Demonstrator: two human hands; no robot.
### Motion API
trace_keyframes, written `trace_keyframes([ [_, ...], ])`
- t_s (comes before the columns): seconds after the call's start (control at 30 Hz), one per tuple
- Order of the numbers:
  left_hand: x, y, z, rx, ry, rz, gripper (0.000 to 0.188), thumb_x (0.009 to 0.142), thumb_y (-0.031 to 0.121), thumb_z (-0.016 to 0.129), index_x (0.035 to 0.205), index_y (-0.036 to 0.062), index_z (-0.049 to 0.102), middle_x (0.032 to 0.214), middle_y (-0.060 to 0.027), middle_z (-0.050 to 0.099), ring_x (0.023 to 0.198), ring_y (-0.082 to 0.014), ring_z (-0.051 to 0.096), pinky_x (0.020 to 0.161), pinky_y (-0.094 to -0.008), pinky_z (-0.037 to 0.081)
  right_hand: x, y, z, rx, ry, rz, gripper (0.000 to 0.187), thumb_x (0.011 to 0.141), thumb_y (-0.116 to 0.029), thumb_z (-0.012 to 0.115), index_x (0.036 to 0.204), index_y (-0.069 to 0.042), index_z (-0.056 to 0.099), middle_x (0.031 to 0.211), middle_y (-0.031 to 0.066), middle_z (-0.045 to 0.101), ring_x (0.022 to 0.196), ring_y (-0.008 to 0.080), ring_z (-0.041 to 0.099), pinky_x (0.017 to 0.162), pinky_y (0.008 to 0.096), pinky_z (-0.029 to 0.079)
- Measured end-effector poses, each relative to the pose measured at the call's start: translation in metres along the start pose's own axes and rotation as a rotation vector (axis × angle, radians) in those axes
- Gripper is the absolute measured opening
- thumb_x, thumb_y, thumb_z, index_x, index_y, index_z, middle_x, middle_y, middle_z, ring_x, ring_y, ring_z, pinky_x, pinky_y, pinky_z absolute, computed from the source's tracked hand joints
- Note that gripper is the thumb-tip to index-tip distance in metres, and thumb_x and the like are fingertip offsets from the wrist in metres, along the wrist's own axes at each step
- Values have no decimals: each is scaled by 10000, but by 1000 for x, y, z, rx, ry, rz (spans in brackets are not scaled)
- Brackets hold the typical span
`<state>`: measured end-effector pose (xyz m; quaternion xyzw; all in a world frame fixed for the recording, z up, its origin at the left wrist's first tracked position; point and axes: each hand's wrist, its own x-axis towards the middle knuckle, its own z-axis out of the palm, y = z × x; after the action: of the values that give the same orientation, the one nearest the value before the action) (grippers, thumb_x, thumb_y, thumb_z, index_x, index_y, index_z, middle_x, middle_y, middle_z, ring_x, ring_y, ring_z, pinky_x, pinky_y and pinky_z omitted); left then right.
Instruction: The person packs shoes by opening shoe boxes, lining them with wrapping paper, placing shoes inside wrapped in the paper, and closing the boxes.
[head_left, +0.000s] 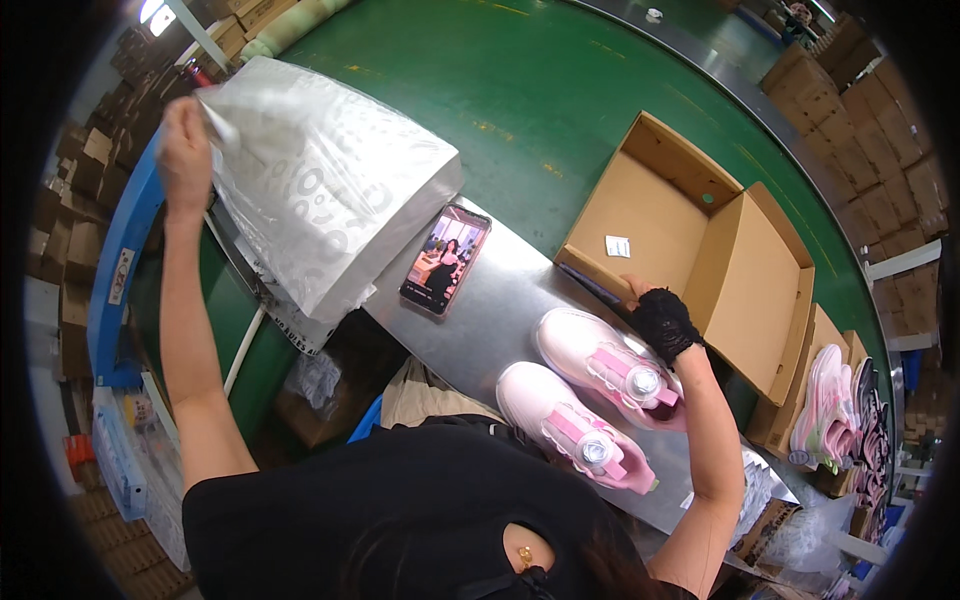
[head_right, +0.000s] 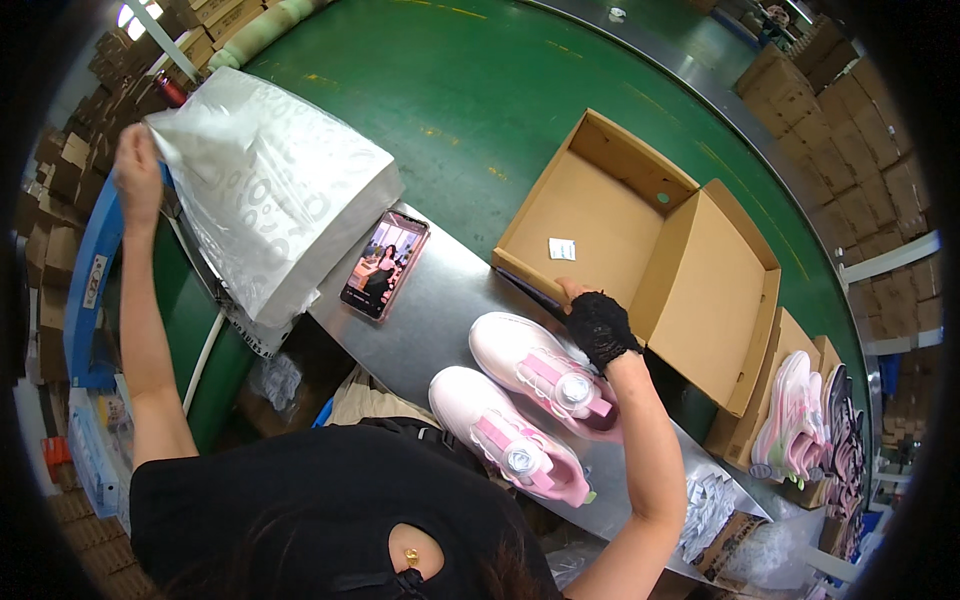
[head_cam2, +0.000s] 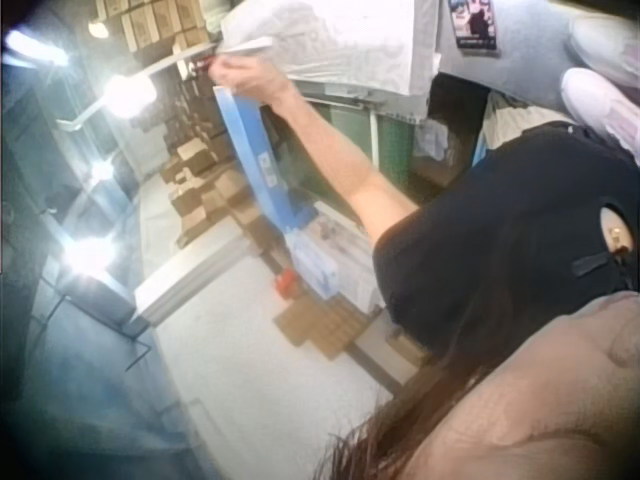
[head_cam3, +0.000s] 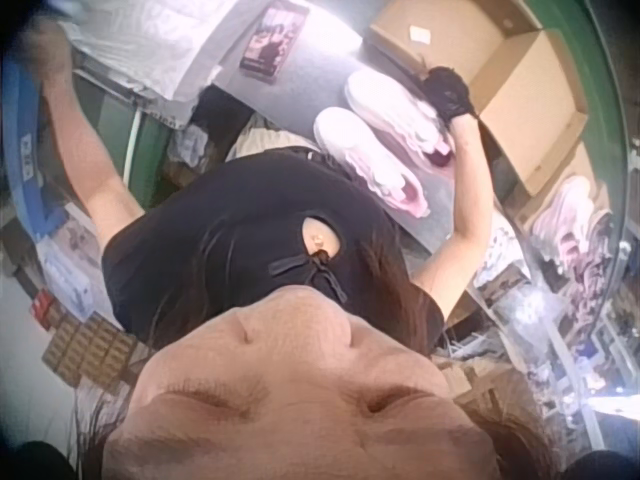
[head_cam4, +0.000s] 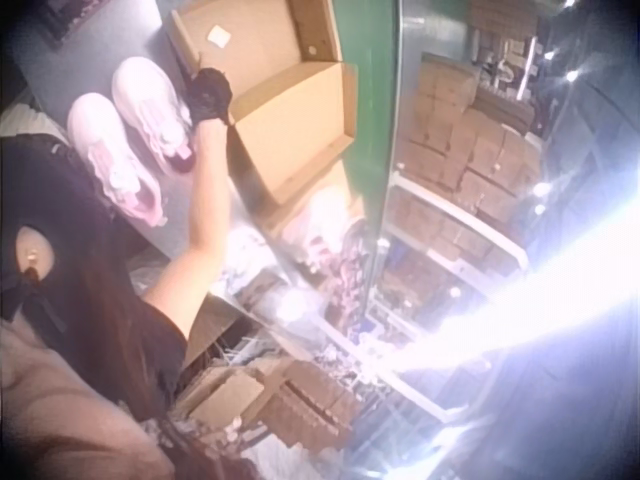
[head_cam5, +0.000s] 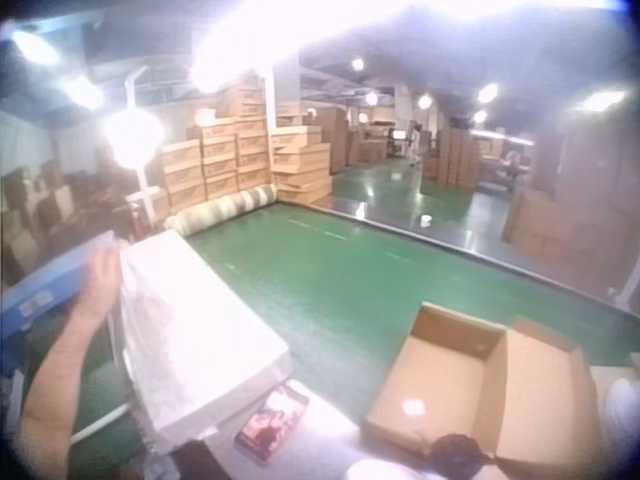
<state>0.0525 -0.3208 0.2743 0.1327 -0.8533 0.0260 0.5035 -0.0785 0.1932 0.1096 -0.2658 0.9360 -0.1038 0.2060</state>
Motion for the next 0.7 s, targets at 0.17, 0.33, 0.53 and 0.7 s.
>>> trace_keyframes([
  [0.17, 52, 112, -5, -522, -101, -4, 291, 923, 228, 385, 1048, 13, 536, 824, -5, 528, 689, -46, 473, 604, -191, 388, -8, -10, -27, 72, 147, -147, 572, 747, -201, 598, 1259, -118, 360, 1158, 203, 475, 1020, 359, 496, 821, 412, 427],
  [0.33, 60, 224, 38, -820, -299, 374, 132, 871, 101, 417, 857, 23, 523, 723, -81, 513, 547, -165, 504, 479, -228, 461, -22, -117, -102, 737, 442, -516, 812, 678, -217, 727, 1329, -80, 262, 1214, 157, 448, 981, 223, 510, 809, 304, 428],
  [0.53, 42, 398, 55, -1490, -667, 230, 425, 859, 266, 532, 1064, -98, 451, 907, -170, 563, 845, -230, 575, 719, -322, 481, -45, -56, -127, 1000, 1036, 69, 230, 768, -203, 646, 879, -5, 615, 754, 16, 557, 607, 91, 482, 548, 222, 399],
  [0.7, 9, 389, 76, -979, -289, 730, 568, 782, 360, 594, 1150, -39, 427, 1121, -208, 470, 1044, -342, 462, 892, -425, 359, -47, 113, -113, 1093, 1353, 528, 225, 736, -215, 670, 773, -4, 600, 657, 40, 556, 600, 139, 510, 545, 276, 422],
])
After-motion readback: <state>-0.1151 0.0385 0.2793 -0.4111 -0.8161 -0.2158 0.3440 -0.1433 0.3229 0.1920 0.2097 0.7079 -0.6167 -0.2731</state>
